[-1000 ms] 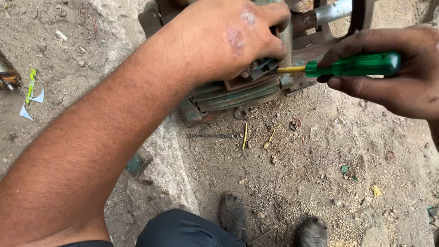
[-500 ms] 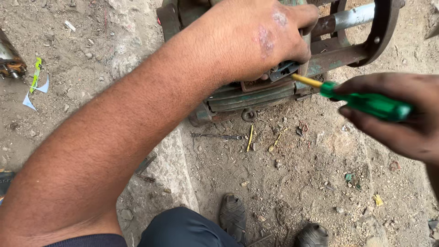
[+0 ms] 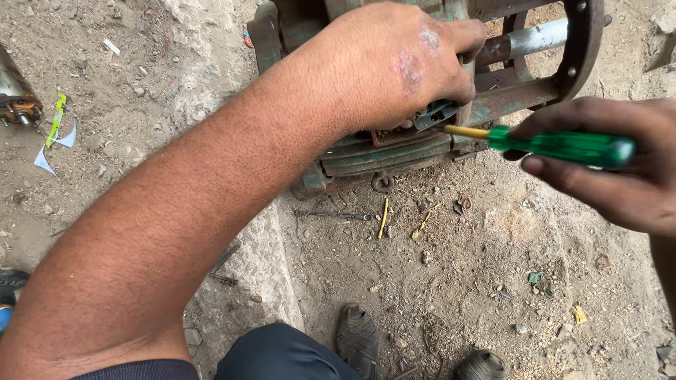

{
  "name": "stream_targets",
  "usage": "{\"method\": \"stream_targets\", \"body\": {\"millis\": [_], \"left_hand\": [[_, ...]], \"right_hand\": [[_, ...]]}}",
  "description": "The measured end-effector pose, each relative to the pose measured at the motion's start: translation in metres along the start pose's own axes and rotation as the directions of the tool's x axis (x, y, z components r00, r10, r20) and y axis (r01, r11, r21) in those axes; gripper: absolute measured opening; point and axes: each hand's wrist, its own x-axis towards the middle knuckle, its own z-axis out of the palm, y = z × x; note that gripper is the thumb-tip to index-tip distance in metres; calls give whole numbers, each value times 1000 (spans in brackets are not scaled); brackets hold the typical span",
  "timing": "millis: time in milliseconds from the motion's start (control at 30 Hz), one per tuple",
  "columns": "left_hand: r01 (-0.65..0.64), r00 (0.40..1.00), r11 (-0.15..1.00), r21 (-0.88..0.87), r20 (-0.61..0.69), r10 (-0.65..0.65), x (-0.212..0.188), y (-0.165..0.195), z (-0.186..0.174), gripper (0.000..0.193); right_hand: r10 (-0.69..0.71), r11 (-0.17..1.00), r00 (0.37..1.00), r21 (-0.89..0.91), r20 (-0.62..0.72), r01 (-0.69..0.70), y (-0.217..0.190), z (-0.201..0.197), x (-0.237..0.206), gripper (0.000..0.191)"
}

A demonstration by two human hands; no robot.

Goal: The person uses a green-handled screwdriver to adjust screws inside the terminal box of a green electric motor. They repeatedly tighten and loosen the screws while holding the motor steady with their left hand.

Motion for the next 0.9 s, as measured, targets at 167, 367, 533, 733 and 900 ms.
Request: {"method": "stream_targets", "body": {"millis": [167, 367, 533, 733, 900], "left_hand": [[4, 1000, 999, -47, 9, -4, 0, -1, -3, 35], [52, 998, 994, -91, 51, -48, -2, 1, -2, 27], [91, 995, 978, -187, -32, -99, -5, 2, 3, 30], [11, 989, 997, -75, -143, -22, -6, 2, 11, 24], [23, 987, 998, 56, -163, -13, -11, 4, 14, 22]], "right_hand": [[-73, 993, 994, -87, 80, 80, 11, -3, 11, 30], [175, 939, 983, 291, 59, -185, 11, 7, 23, 33], [108, 994, 991, -14, 84, -107, -11, -5, 14, 32], [-70, 994, 976, -71, 205, 86, -5, 8, 16, 42], [-143, 989, 984, 43, 109, 139, -9, 19, 17, 37]]}}
